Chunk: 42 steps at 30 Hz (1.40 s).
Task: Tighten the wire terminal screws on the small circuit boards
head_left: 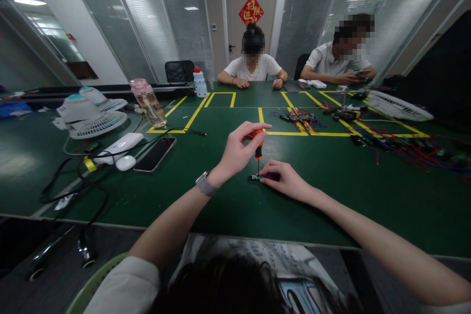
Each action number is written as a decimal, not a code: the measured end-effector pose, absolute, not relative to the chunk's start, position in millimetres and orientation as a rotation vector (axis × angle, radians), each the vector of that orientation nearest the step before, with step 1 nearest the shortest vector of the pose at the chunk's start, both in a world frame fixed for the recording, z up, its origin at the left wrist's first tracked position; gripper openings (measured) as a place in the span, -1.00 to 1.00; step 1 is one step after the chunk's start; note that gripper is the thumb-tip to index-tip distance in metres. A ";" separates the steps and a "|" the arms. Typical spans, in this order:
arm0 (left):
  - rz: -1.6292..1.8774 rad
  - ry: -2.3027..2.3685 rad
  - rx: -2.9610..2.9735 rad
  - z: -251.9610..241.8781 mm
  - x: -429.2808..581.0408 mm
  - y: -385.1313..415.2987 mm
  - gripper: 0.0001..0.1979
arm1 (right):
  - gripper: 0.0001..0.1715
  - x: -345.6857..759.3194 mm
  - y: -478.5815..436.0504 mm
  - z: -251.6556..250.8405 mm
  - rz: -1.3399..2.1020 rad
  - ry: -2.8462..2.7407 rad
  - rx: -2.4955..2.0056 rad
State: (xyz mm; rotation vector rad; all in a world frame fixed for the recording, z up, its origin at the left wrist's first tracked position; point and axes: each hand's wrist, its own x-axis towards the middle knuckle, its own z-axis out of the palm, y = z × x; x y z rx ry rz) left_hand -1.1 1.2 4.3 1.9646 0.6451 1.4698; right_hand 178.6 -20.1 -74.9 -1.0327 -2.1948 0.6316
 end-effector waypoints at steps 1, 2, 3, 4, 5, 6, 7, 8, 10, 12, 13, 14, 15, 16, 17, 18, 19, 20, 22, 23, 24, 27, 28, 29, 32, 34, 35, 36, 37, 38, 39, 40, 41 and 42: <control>1.467 0.659 1.988 5.1 -2.0 1.9 -0.80 | -0.86 178.5 -18.5 -73.1 0.634 -2.205 -1.039; 1.459 0.662 2.009 6.0 -3.0 2.4 -0.79 | -0.87 178.4 -16.3 -70.1 0.638 -2.224 -1.048; 1.443 0.652 2.022 7.2 -3.9 2.7 -0.77 | -0.89 178.0 -13.5 -66.0 0.646 -2.250 -1.063; 1.416 0.629 2.025 8.6 -5.0 2.8 -0.74 | -0.90 177.3 -10.1 -60.9 0.662 -2.283 -1.079; 1.376 0.599 2.017 10.3 -6.1 2.7 -0.71 | -0.91 176.4 -6.1 -55.4 0.686 -2.327 -1.100; 1.324 0.567 2.002 12.3 -7.5 2.6 -0.69 | -0.92 175.2 -1.9 -49.8 0.722 -2.374 -1.125; 1.268 0.536 1.981 14.6 -9.1 2.5 -0.68 | -0.92 174.1 2.3 -44.8 0.767 -2.413 -1.166; 1.213 0.517 1.964 17.0 -10.9 2.5 -0.67 | -0.92 173.0 6.2 -40.9 0.814 -2.445 -1.193; 1.140 0.497 1.956 21.7 -15.0 2.7 -0.68 | -0.91 172.1 11.1 -38.1 0.888 -2.479 -1.172; 1.105 0.495 1.970 24.8 -18.4 3.4 -0.71 | -0.89 173.1 11.1 -42.4 0.931 -2.428 -1.115; 1.094 0.499 1.986 25.3 -19.4 3.7 -0.73 | -0.87 174.1 9.3 -46.7 0.932 -2.376 -1.085; 1.096 0.509 2.001 25.0 -19.7 4.0 -0.75 | -0.84 175.2 6.6 -51.8 0.924 -2.328 -1.048; 1.114 0.526 2.019 24.0 -19.3 4.2 -0.78 | -0.82 176.0 3.5 -57.0 0.885 -2.285 -1.015; 1.145 0.551 2.043 22.6 -18.2 4.2 -0.81 | -0.83 176.6 0.4 -61.9 0.827 -2.255 -0.998; 1.231 0.594 2.047 20.8 -16.7 4.1 -0.82 | -0.84 176.7 -2.2 -66.1 0.772 -2.232 -0.986; 1.297 0.642 2.079 18.9 -14.9 3.9 -0.80 | -0.85 176.4 -4.3 -69.3 0.744 -2.224 -0.978; 1.350 0.695 2.137 17.2 -13.2 3.7 -0.78 | -0.87 175.8 -5.4 -71.5 0.727 -2.220 -0.975; 1.392 0.711 2.186 15.8 -11.8 3.6 -0.76 | -0.88 174.9 -5.8 -72.9 0.719 -2.215 -0.977; 1.419 0.687 2.232 13.8 -9.9 3.6 -0.72 | -0.90 173.0 -4.9 -74.0 0.713 -2.205 -0.989; 1.411 0.654 2.213 13.1 -9.5 3.8 -0.71 | -0.91 172.2 -3.9 -74.2 0.709 -2.198 -0.997; 1.397 0.621 2.171 12.5 -9.2 3.9 -0.71 | -0.91 171.6 -3.0 -74.3 0.702 -2.194 -1.003; 1.385 0.603 2.042 10.5 -8.7 4.2 -0.75 | -0.92 171.1 -1.0 -75.2 0.681 -2.202 -1.013; 1.405 0.623 2.027 9.8 -8.5 4.2 -0.77 | -0.93 171.2 -0.7 -75.5 0.678 -2.205 -1.012; 1.428 0.651 2.028 9.2 -8.2 4.1 -0.79 | -0.93 171.3 -0.6 -75.7 0.679 -2.206 -1.010; 1.464 0.712 2.060 8.1 -6.8 3.3 -0.77 | -0.95 171.3 -0.9 -75.4 0.690 -2.211 -1.000; 1.424 0.660 2.027 8.1 -5.4 2.5 -0.72 | -0.95 171.1 -1.3 -74.5 0.692 -2.217 -0.997; 1.393 0.619 1.994 8.1 -4.6 2.1 -0.70 | -0.95 171.0 -1.5 -74.0 0.691 -2.219 -0.997; 1.365 0.587 1.961 8.1 -3.9 1.7 -0.69 | -0.95 171.1 -1.6 -73.3 0.692 -2.219 -0.998; 1.355 0.574 1.940 8.1 -3.5 1.4 -0.70 | -0.96 171.3 -1.6 -72.6 0.694 -2.218 -0.998; 1.365 0.587 1.941 8.0 -3.3 1.3 -0.72 | -0.96 171.7 -1.6 -71.8 0.695 -2.220 -1.000; 1.400 0.619 1.965 8.0 -3.5 1.4 -0.75 | -0.96 172.2 -1.4 -71.1 0.691 -2.226 -1.001; 1.446 0.660 2.012 8.1 -4.1 1.7 -0.79 | -0.95 172.9 -1.1 -70.4 0.682 -2.233 -1.004; 1.492 0.699 2.071 8.5 -5.1 2.3 -0.82 | -0.95 173.8 -0.8 -69.9 0.671 -2.239 -1.007; 1.525 0.722 2.130 9.0 -6.4 3.1 -0.83 | -0.95 174.7 -0.4 -69.7 0.658 -2.244 -1.013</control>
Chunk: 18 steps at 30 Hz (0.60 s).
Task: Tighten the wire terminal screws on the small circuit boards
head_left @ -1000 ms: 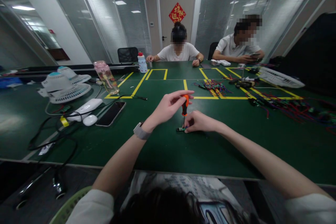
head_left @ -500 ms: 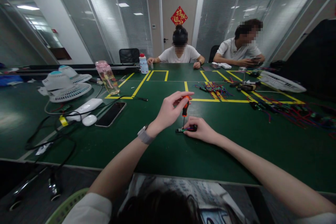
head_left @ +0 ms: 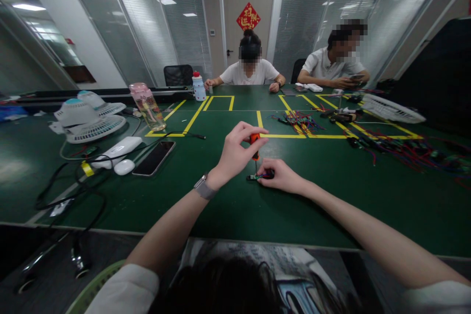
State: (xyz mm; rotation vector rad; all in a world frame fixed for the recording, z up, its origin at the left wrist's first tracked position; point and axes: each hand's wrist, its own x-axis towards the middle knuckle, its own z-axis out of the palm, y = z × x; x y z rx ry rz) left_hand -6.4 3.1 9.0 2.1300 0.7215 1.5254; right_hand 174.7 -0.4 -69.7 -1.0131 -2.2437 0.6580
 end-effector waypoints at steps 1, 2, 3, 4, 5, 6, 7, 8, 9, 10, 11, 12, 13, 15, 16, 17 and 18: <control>1.536 0.720 2.177 9.7 -7.7 3.9 -0.83 | -0.95 175.6 0.1 -69.7 0.648 -2.245 -1.019; 1.523 0.696 2.199 10.6 -9.0 4.7 -0.81 | -0.96 176.4 0.5 -70.0 0.645 -2.242 -1.026; 1.489 0.655 2.189 11.5 -10.0 5.3 -0.77 | -0.96 177.2 0.8 -70.5 0.648 -2.237 -1.030; 1.437 0.609 2.151 12.3 -10.6 5.7 -0.73 | -0.96 177.8 1.2 -71.3 0.655 -2.230 -1.032; 1.383 0.569 2.095 12.9 -10.7 5.8 -0.70 | -0.95 178.3 1.4 -72.1 0.661 -2.224 -1.033; 1.335 0.547 2.042 13.2 -10.5 5.5 -0.70 | -0.95 178.7 1.6 -72.9 0.665 -2.221 -1.032; 1.310 0.541 2.004 13.2 -10.0 4.9 -0.71 | -0.94 178.9 1.7 -73.6 0.668 -2.220 -1.031; 1.314 0.551 1.987 13.1 -9.2 4.0 -0.74 | -0.94 178.9 1.7 -74.1 0.669 -2.221 -1.031; 1.342 0.574 1.990 12.7 -8.4 3.0 -0.78 | -0.93 178.9 1.7 -74.5 0.667 -2.224 -1.033; 1.392 0.608 2.008 12.4 -7.7 1.8 -0.83 | -0.93 178.9 1.6 -74.6 0.664 -2.227 -1.040; 1.450 0.648 2.038 12.0 -7.1 0.7 -0.87 | -0.93 178.8 1.5 -74.6 0.658 -2.230 -1.049; 1.502 0.686 2.077 11.8 -6.8 -0.2 -0.88 | -0.93 178.7 1.4 -74.5 0.650 -2.232 -1.057; 1.541 0.717 2.117 11.8 -6.7 -1.0 -0.89 | -0.93 178.7 1.2 -74.3 0.642 -2.233 -1.064; 1.550 0.715 2.169 12.1 -7.3 -1.4 -0.84 | -0.93 178.7 0.8 -73.7 0.631 -2.237 -1.067; 1.516 0.672 2.152 12.5 -7.8 -1.1 -0.79 | -0.93 178.8 0.7 -73.4 0.629 -2.239 -1.065; 1.454 0.608 2.098 12.8 -8.4 -0.4 -0.74 | -0.93 179.0 0.6 -73.2 0.629 -2.243 -1.062; 1.374 0.540 2.019 13.1 -9.1 0.5 -0.71 | -0.92 179.1 0.6 -73.0 0.630 -2.249 -1.057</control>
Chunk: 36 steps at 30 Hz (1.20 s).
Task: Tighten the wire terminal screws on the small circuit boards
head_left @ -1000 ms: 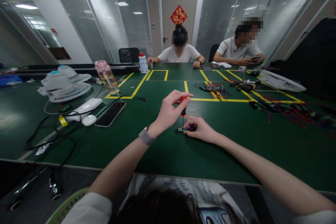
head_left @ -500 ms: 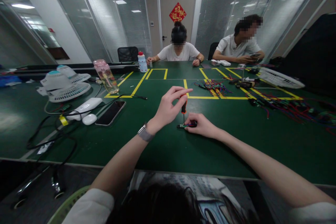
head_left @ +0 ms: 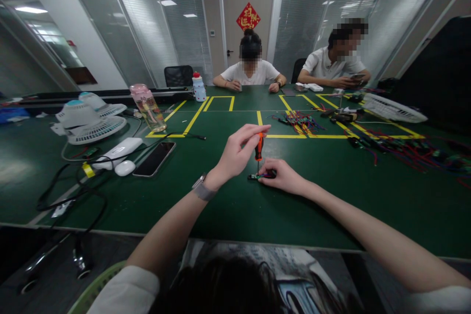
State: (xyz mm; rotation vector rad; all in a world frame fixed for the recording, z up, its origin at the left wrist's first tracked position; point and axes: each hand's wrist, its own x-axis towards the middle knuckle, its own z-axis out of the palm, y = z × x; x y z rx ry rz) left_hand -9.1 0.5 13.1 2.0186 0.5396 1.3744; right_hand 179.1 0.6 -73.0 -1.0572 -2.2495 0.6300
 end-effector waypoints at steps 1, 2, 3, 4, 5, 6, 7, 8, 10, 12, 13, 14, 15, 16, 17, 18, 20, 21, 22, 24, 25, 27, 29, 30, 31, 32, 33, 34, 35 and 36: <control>1.289 0.478 1.926 13.3 -9.8 1.6 -0.68 | -0.93 179.2 0.7 -72.9 0.631 -2.255 -1.053; 1.210 0.428 1.836 13.4 -10.5 2.8 -0.67 | -0.93 179.2 1.0 -72.9 0.632 -2.260 -1.050; 1.151 0.392 1.759 13.5 -11.0 4.0 -0.66 | -0.93 179.3 1.2 -73.0 0.634 -2.262 -1.045; 1.117 0.370 1.701 13.4 -11.4 5.0 -0.66 | -0.94 179.3 1.5 -73.1 0.636 -2.262 -1.041; 1.108 0.361 1.661 13.1 -11.5 5.9 -0.67 | -0.94 179.3 1.8 -73.3 0.637 -2.263 -1.039; 1.119 0.362 1.635 12.9 -11.5 6.6 -0.69 | -0.94 179.3 2.0 -73.4 0.637 -2.261 -1.038; 1.138 0.375 1.629 12.5 -11.2 7.0 -0.72 | -0.94 179.4 2.1 -73.5 0.637 -2.260 -1.037; 1.161 0.400 1.643 12.3 -10.7 7.1 -0.75 | -0.94 179.5 2.2 -73.5 0.639 -2.258 -1.035; 1.227 0.477 1.725 12.0 -9.6 6.5 -0.81 | -0.94 179.8 2.1 -73.5 0.642 -2.259 -1.035; 1.344 0.573 1.855 12.5 -8.9 5.0 -0.85 | -0.93 180.1 1.9 -73.1 0.643 -2.263 -1.037; 1.407 0.617 1.929 13.1 -8.9 4.0 -0.86 | -0.93 180.2 1.8 -72.9 0.640 -2.266 -1.040; 1.457 0.644 1.996 13.9 -9.1 3.0 -0.86 | -0.92 180.3 1.7 -72.7 0.635 -2.269 -1.043; 1.476 0.647 2.044 14.7 -9.4 2.2 -0.84 | -0.92 180.3 1.6 -72.4 0.631 -2.271 -1.044; 1.450 0.624 2.061 15.7 -10.0 1.4 -0.80 | -0.92 180.3 1.6 -72.2 0.629 -2.272 -1.043; 1.385 0.579 2.044 16.5 -10.5 0.9 -0.75 | -0.92 180.2 1.6 -72.0 0.629 -2.273 -1.041; 1.302 0.521 1.994 17.1 -11.0 0.7 -0.71 | -0.92 180.2 1.6 -71.7 0.630 -2.272 -1.037; 1.156 0.420 1.851 17.2 -11.4 1.3 -0.68 | -0.94 180.0 1.6 -71.4 0.630 -2.270 -1.030; 1.119 0.395 1.787 16.6 -11.1 2.2 -0.68 | -0.94 180.0 1.6 -71.2 0.628 -2.270 -1.029; 1.111 0.386 1.738 15.4 -10.6 3.3 -0.70 | -0.94 180.0 1.5 -71.1 0.626 -2.272 -1.030; 1.163 0.413 1.676 12.1 -8.8 6.2 -0.74 | -0.94 180.1 1.5 -71.2 0.629 -2.274 -1.033; 1.205 0.444 1.668 10.2 -7.9 7.6 -0.75 | -0.94 180.2 1.5 -71.3 0.634 -2.273 -1.034; 1.317 0.518 1.709 7.5 -6.5 9.5 -0.80 | -0.93 180.5 1.5 -71.8 0.643 -2.266 -1.033; 1.425 0.601 1.821 6.9 -6.1 9.6 -0.84 | -0.92 180.7 1.7 -72.0 0.642 -2.263 -1.033; 1.451 0.626 1.880 7.4 -6.2 8.8 -0.85 | -0.92 180.7 1.7 -72.1 0.639 -2.264 -1.034; 1.449 0.626 1.926 8.3 -6.3 7.6 -0.84 | -0.93 180.7 1.8 -72.0 0.638 -2.266 -1.036; 1.419 0.601 1.950 9.3 -6.3 6.3 -0.79 | -0.93 180.8 2.0 -71.8 0.641 -2.270 -1.037; 1.361 0.553 1.946 10.2 -6.2 4.9 -0.74 | -0.93 180.8 2.1 -71.6 0.645 -2.274 -1.038; 1.301 0.501 1.926 10.9 -5.9 3.7 -0.70 | -0.93 180.9 2.2 -71.3 0.651 -2.278 -1.041; 1.254 0.461 1.901 11.0 -5.3 2.7 -0.68 | -0.93 181.0 2.3 -71.0 0.655 -2.281 -1.044; 1.234 0.446 1.887 10.7 -4.6 2.0 -0.68 | -0.93 181.2 2.3 -70.7 0.657 -2.283 -1.047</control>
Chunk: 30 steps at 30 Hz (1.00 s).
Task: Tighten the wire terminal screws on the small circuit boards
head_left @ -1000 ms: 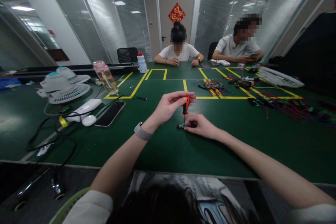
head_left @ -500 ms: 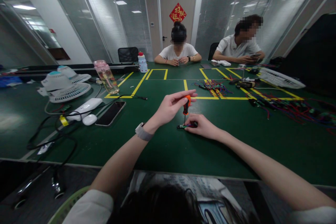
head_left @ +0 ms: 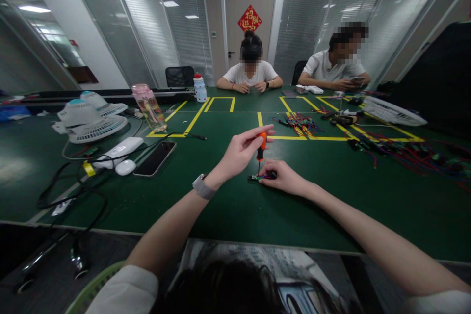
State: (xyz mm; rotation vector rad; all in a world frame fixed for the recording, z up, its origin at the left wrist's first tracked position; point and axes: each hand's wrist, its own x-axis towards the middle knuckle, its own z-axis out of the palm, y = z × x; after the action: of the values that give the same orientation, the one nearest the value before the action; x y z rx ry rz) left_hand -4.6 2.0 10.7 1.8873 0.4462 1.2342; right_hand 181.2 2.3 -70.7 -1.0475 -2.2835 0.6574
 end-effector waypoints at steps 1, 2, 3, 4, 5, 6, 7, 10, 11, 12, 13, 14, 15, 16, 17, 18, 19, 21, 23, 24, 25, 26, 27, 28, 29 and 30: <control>1.252 0.460 1.893 10.0 -3.9 1.5 -0.70 | -0.93 181.3 2.3 -70.5 0.656 -2.286 -1.049; 1.298 0.497 1.923 9.0 -3.3 1.3 -0.73 | -0.92 181.3 2.2 -70.2 0.653 -2.288 -1.049; 1.362 0.548 1.975 7.8 -2.9 1.2 -0.77 | -0.92 181.3 2.0 -70.0 0.646 -2.290 -1.048; 1.435 0.607 2.043 6.7 -2.8 1.2 -0.81 | -0.92 181.2 1.8 -69.9 0.638 -2.291 -1.046; 1.513 0.662 2.118 5.7 -2.9 1.3 -0.84 | -0.92 180.9 1.5 -70.0 0.626 -2.291 -1.045; 1.582 0.705 2.193 4.9 -3.2 1.4 -0.85 | -0.91 180.5 1.2 -70.2 0.611 -2.290 -1.045; 1.633 0.727 2.260 4.5 -3.7 1.5 -0.85 | -0.91 180.1 1.0 -70.6 0.595 -2.288 -1.046; 1.634 0.652 2.335 4.2 -4.4 2.0 -0.74 | -0.89 178.6 0.5 -72.1 0.565 -2.276 -1.045; 1.582 0.599 2.290 4.3 -4.2 2.3 -0.70 | -0.88 178.2 0.5 -72.4 0.565 -2.271 -1.043; 1.518 0.557 2.215 4.3 -3.8 2.6 -0.68 | -0.88 177.8 0.4 -72.5 0.565 -2.267 -1.043; 1.464 0.532 2.125 4.2 -3.3 2.9 -0.67 | -0.88 177.6 0.4 -72.5 0.566 -2.266 -1.043; 1.426 0.528 2.040 3.9 -2.6 3.0 -0.68 | -0.88 177.4 0.3 -72.2 0.566 -2.268 -1.046; 1.409 0.539 1.978 3.6 -2.1 3.0 -0.70 | -0.87 177.2 0.2 -71.9 0.565 -2.271 -1.049; 1.411 0.560 1.945 3.1 -1.6 2.8 -0.74 | -0.87 177.1 0.1 -71.6 0.563 -2.273 -1.054; 1.431 0.587 1.938 2.6 -1.2 2.5 -0.77 | -0.87 176.9 0.0 -71.3 0.563 -2.272 -1.058; 1.460 0.617 1.945 2.0 -0.9 2.0 -0.80 | -0.88 176.8 -0.1 -71.2 0.564 -2.268 -1.062; 1.487 0.648 1.961 1.6 -0.7 1.4 -0.82 | -0.88 176.7 -0.2 -71.2 0.563 -2.262 -1.066; 1.514 0.705 1.981 1.6 -0.3 0.2 -0.82 | -0.89 176.4 -0.4 -71.4 0.556 -2.255 -1.073; 1.493 0.705 1.964 2.8 -0.1 0.0 -0.77 | -0.89 176.2 -0.7 -71.4 0.552 -2.254 -1.076; 1.458 0.667 1.932 3.7 -0.1 0.5 -0.73 | -0.89 176.2 -0.9 -71.3 0.554 -2.255 -1.076; 1.411 0.613 1.892 4.6 -0.2 1.4 -0.70 | -0.88 176.2 -1.0 -70.9 0.560 -2.256 -1.076; 1.364 0.551 1.838 5.4 -0.5 2.5 -0.68 | -0.88 176.2 -1.2 -70.5 0.566 -2.258 -1.076; 1.312 0.508 1.801 6.0 -0.9 3.8 -0.67 | -0.87 176.3 -1.3 -70.1 0.572 -2.261 -1.078; 1.289 0.487 1.770 6.2 -1.3 5.0 -0.68 | -0.87 176.3 -1.4 -69.7 0.575 -2.264 -1.079; 1.282 0.488 1.759 6.1 -1.8 5.9 -0.68 | -0.87 176.4 -1.5 -69.4 0.577 -2.267 -1.080; 1.296 0.512 1.770 5.7 -2.2 6.5 -0.70 | -0.87 176.4 -1.6 -69.2 0.575 -2.268 -1.081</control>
State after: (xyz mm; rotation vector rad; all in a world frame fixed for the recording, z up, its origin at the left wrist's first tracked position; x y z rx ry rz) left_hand -2.2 6.5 5.7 1.7696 0.5124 1.2958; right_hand 176.4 -1.6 -69.2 -1.0809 -2.2685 0.5753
